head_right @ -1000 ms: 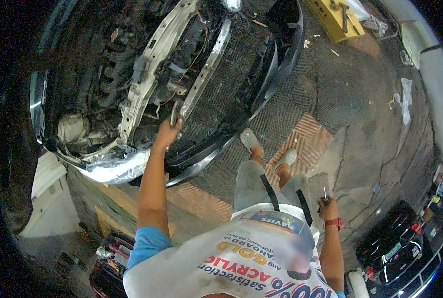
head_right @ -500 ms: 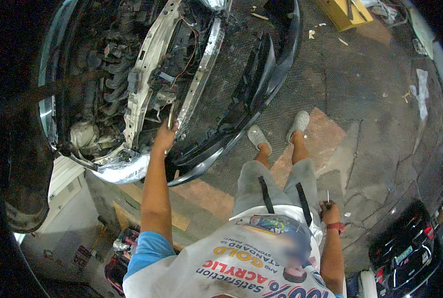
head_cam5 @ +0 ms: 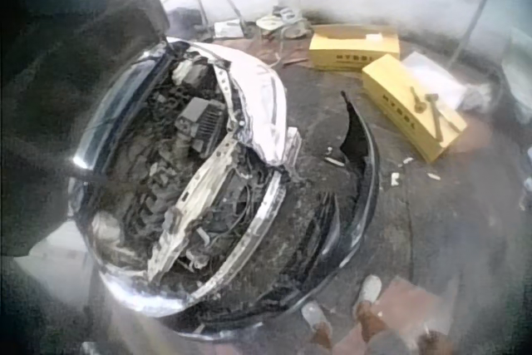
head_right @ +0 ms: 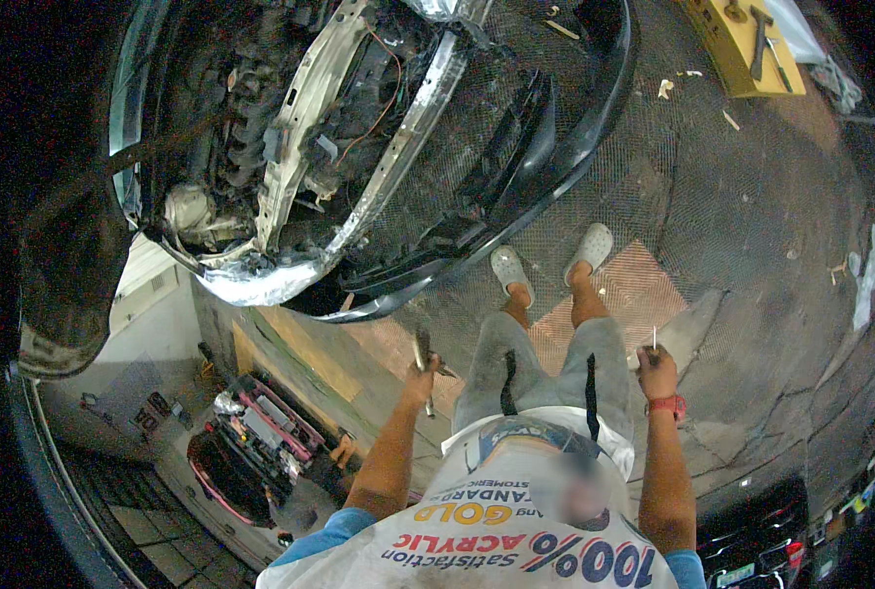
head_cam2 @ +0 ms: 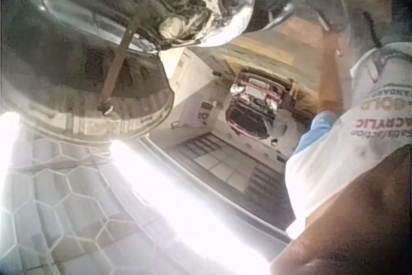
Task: The person uses pliers to adjust components under the front bumper of a white car, then unpacks plastic-wrapped parts and installs them near the front wheel arch using a wrench.
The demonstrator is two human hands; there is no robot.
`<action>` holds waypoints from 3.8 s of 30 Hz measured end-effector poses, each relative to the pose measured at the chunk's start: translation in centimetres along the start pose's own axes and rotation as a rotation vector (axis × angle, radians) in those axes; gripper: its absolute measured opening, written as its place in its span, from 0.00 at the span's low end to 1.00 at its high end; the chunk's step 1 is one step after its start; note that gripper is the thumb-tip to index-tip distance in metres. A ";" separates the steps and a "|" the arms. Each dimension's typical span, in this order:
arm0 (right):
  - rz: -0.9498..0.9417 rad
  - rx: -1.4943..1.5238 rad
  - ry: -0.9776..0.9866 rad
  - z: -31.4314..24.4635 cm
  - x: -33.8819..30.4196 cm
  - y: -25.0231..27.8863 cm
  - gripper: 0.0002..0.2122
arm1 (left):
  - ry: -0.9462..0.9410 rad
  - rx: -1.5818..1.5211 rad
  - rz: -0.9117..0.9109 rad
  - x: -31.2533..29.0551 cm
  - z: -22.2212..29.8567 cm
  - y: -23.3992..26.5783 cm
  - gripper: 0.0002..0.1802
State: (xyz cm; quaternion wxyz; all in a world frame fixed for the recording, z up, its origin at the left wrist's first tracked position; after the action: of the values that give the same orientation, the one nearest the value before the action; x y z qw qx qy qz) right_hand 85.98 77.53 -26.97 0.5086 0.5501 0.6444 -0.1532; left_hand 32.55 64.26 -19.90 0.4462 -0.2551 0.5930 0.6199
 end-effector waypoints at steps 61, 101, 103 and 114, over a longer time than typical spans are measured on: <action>0.173 -0.228 -0.520 0.7 -25.2 -1.3 0.26 | -0.845 0.651 0.754 18.1 35.6 25.4 0.29; 0.345 -0.348 0.006 -19.4 77.6 49.3 0.26 | -0.118 0.282 -0.207 -8.6 51.4 -26.9 0.22; 0.313 -0.366 0.062 -19.6 80.4 49.7 0.27 | -0.082 0.252 -0.190 -8.5 53.0 -27.7 0.21; 0.570 -0.675 0.449 -21.4 84.3 53.0 0.33 | 0.018 0.048 -0.203 -8.4 46.9 -30.6 0.21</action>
State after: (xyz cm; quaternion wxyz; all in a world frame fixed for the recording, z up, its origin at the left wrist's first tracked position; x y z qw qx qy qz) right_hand 131.69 158.82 -67.89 0.5287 0.5285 0.5757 0.3313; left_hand 72.68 104.22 -20.53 0.5074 -0.3089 0.5825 0.5548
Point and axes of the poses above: each hand's wrist, its own x-axis towards the middle knuckle, its own y-axis out of the back of the hand, z = x × y, the point moved 5 cm from there along x, towards the middle knuckle
